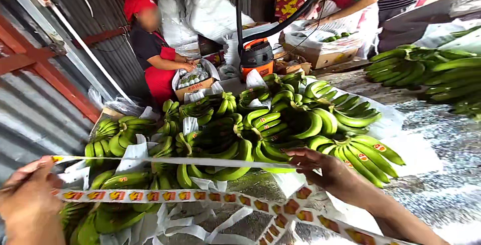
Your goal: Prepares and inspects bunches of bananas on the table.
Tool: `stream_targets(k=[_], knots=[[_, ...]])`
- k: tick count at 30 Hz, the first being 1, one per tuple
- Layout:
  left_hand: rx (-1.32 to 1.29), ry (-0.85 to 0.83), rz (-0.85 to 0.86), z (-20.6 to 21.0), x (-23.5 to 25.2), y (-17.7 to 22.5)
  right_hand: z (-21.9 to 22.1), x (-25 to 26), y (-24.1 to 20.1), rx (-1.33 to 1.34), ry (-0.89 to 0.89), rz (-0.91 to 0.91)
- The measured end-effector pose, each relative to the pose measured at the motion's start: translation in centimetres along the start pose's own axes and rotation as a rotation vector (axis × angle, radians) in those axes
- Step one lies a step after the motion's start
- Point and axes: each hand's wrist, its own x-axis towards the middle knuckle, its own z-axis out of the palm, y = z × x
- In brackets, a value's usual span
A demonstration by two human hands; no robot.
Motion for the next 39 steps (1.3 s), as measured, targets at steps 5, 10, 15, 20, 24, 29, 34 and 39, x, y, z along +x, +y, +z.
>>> stream_targets(k=[5,10,15,20,24,29,34,39], knots=[[0.52,-0.002,0.156,-3.7,1.9,-3.4,-3.1,0.2,0.3,0.025,-0.205,0.172],[0.784,-0.741,0.3,3.3,-7.3,-0.2,-1.6,1.8,-3.5,0.203,-0.431,0.208],[0.049,-1.413,0.161,14.5,-23.3,6.8,3.1,4.5,-7.4,0.388,-0.516,0.023],[-0.034,-1.218,0.079,15.2,-22.6,9.7,2.6,3.4,-4.7,0.505,-0.433,0.011],[-0.108,-0.898,0.104,12.3,-17.8,8.9,0.9,0.7,-0.6,0.473,-0.515,0.131],[0.558,-0.75,0.106,8.3,-13.3,5.4,-0.5,-0.7,1.9,0.569,-0.488,0.26],[0.715,-1.169,0.225,10.5,-20.2,4.6,3.0,2.4,-0.7,0.286,-0.583,0.23],[0.346,-1.415,-0.008,14.1,-26.8,5.9,7.0,4.7,-4.0,0.287,-0.771,0.193]])
